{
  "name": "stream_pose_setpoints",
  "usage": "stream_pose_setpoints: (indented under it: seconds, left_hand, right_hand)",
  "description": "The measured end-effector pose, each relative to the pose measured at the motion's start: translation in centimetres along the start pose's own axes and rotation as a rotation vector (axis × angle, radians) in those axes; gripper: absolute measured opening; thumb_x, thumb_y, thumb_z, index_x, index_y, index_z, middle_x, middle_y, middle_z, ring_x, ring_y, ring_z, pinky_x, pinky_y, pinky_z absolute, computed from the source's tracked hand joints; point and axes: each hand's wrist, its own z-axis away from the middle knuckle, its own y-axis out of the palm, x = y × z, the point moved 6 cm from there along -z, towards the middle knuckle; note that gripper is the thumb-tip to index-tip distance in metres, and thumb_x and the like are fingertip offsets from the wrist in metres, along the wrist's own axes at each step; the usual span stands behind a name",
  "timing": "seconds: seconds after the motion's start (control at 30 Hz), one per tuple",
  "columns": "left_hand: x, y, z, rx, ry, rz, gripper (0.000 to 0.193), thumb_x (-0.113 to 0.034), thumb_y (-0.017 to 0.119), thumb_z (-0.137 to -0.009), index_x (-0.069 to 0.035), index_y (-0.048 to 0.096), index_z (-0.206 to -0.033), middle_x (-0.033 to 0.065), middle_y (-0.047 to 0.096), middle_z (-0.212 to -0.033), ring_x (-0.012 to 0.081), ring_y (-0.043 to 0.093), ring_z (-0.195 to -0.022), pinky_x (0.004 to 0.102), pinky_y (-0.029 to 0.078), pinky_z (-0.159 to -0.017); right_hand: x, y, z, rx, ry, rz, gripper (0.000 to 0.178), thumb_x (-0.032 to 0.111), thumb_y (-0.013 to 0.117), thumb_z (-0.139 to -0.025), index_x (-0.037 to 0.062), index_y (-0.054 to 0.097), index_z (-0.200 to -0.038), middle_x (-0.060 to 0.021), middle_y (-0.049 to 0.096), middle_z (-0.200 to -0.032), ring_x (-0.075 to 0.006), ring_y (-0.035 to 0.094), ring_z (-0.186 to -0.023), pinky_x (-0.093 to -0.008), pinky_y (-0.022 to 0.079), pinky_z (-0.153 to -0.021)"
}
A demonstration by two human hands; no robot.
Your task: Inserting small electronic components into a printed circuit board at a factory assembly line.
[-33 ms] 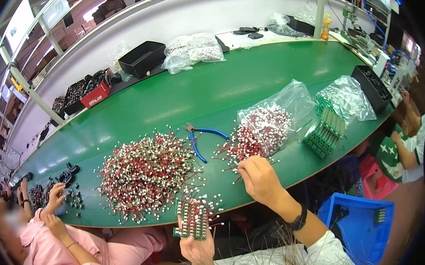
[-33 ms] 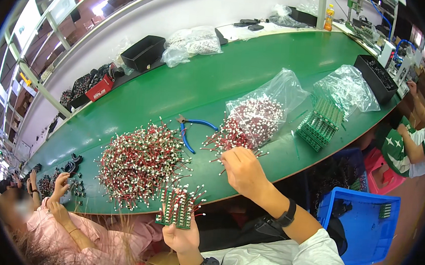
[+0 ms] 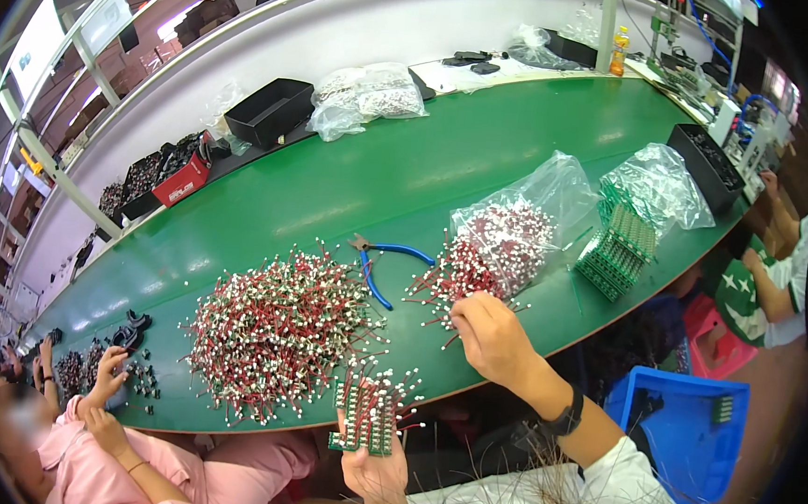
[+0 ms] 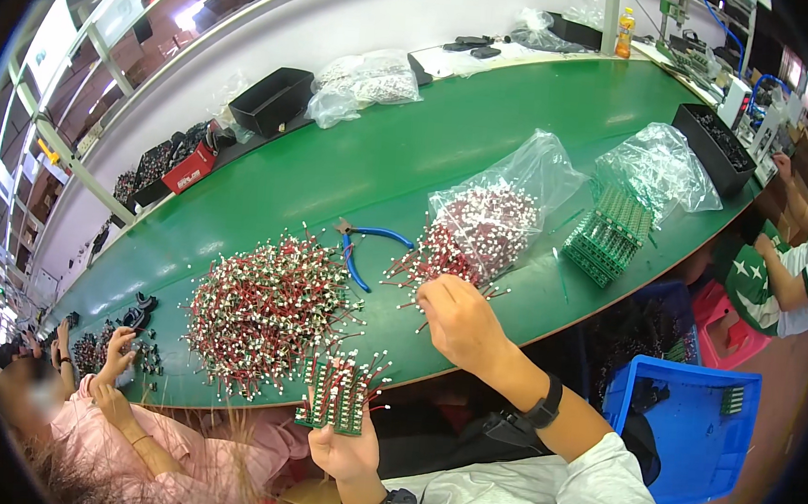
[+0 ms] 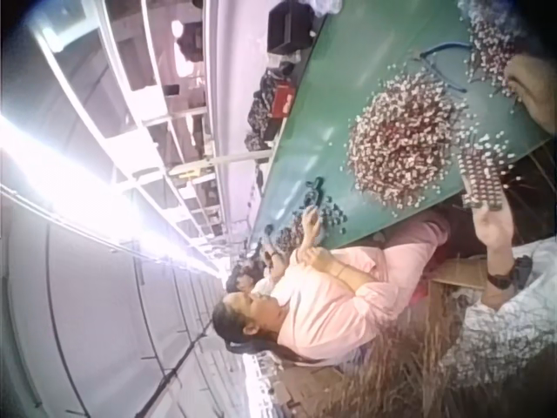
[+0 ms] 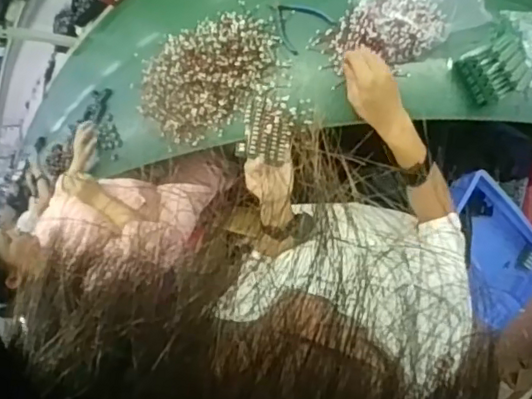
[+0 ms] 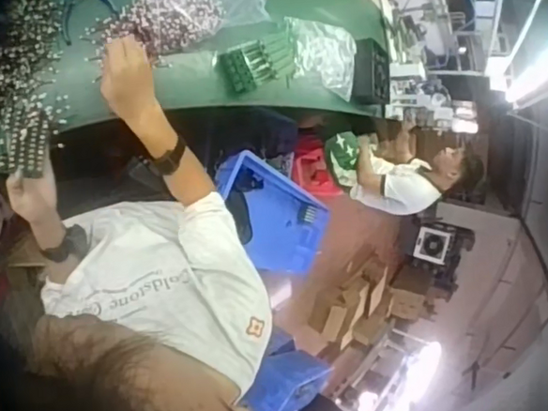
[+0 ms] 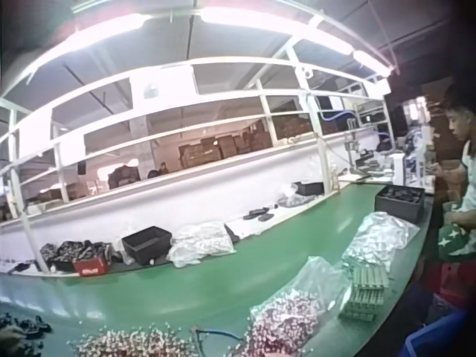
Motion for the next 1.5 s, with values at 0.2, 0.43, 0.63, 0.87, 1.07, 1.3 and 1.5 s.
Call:
stream_pose_setpoints:
  seconds: [0.2, 0.43, 0.63, 0.87, 1.07, 1.3, 1.5]
  left_hand:
    - [-0.2, 0.1, 0.0, -0.053, 0.012, 0.002, 0.075, -0.021, 0.049, -0.081, -0.004, 0.027, -0.151, 0.0183, 0.039, -0.15, 0.0321, 0.039, -0.138, 0.0479, 0.027, -0.116]
    - [0.8, 0.8, -0.1, -0.123, -0.007, 0.078, 0.089, -0.015, 0.056, -0.072, -0.009, 0.023, -0.154, 0.0171, 0.042, -0.147, 0.0303, 0.04, -0.136, 0.044, 0.025, -0.117]
    - [1.0, 0.5, 1.0, -0.099, -0.06, 0.047, 0.096, -0.011, 0.06, -0.07, -0.012, 0.016, -0.156, 0.0184, 0.041, -0.146, 0.0342, 0.046, -0.129, 0.0472, 0.037, -0.11]
    - [1.0, 1.2, 1.1, -0.034, -0.04, -0.083, 0.09, -0.019, 0.053, -0.076, -0.009, 0.014, -0.156, 0.0176, 0.044, -0.143, 0.0325, 0.05, -0.124, 0.0452, 0.039, -0.107]
    - [0.9, 1.5, 1.1, -0.01, -0.015, -0.164, 0.082, -0.024, 0.045, -0.08, -0.005, 0.017, -0.155, 0.0169, 0.048, -0.14, 0.0307, 0.051, -0.122, 0.0438, 0.038, -0.107]
    - [1.1, 2.5, 1.0, 0.028, -0.065, -0.224, 0.084, -0.021, 0.045, -0.08, -0.005, 0.013, -0.156, 0.0185, 0.045, -0.143, 0.0312, 0.051, -0.122, 0.0432, 0.038, -0.108]
    - [1.2, 3.0, 1.1, 0.064, -0.108, -0.21, 0.086, -0.019, 0.046, -0.081, -0.007, 0.01, -0.157, 0.0184, 0.045, -0.142, 0.0312, 0.052, -0.121, 0.0435, 0.038, -0.108]
  right_hand:
    - [2.8, -0.9, 0.0, 0.082, 0.129, -0.224, 0.008, -0.001, 0.061, -0.086, 0.0008, 0.057, -0.092, -0.0156, 0.057, -0.081, -0.0343, 0.06, -0.072, -0.0416, 0.048, -0.064]
    - [10.6, 1.4, 6.6, 0.336, -0.074, -0.292, 0.012, 0.002, 0.068, -0.08, 0.0001, 0.061, -0.09, -0.0084, 0.057, -0.076, -0.024, 0.06, -0.063, -0.0326, 0.05, -0.053]
    - [10.1, 3.7, 6.9, 0.3, -0.043, -0.269, 0.013, 0.005, 0.066, -0.078, -0.0026, 0.058, -0.086, -0.0095, 0.052, -0.076, -0.0231, 0.057, -0.066, -0.0325, 0.05, -0.054]
    - [10.6, 4.2, 7.3, 0.28, -0.181, -0.224, 0.013, 0.004, 0.065, -0.078, -0.0047, 0.06, -0.087, -0.0108, 0.057, -0.084, -0.0237, 0.06, -0.072, -0.033, 0.054, -0.059]
    - [10.8, 3.3, 6.4, 0.287, -0.068, -0.221, 0.014, 0.004, 0.066, -0.076, -0.0044, 0.059, -0.084, -0.0105, 0.056, -0.081, -0.0234, 0.06, -0.072, -0.0327, 0.054, -0.061]
    - [10.8, 3.7, 7.2, 0.301, -0.202, -0.009, 0.01, 0.008, 0.063, -0.075, 0.0024, 0.055, -0.078, -0.0066, 0.053, -0.075, -0.0193, 0.058, -0.065, -0.0297, 0.05, -0.056]
    - [11.0, 3.4, 6.9, 0.324, -0.243, 0.02, 0.011, 0.011, 0.06, -0.074, 0.0061, 0.053, -0.08, -0.0051, 0.05, -0.072, -0.0174, 0.055, -0.061, -0.0278, 0.046, -0.054]
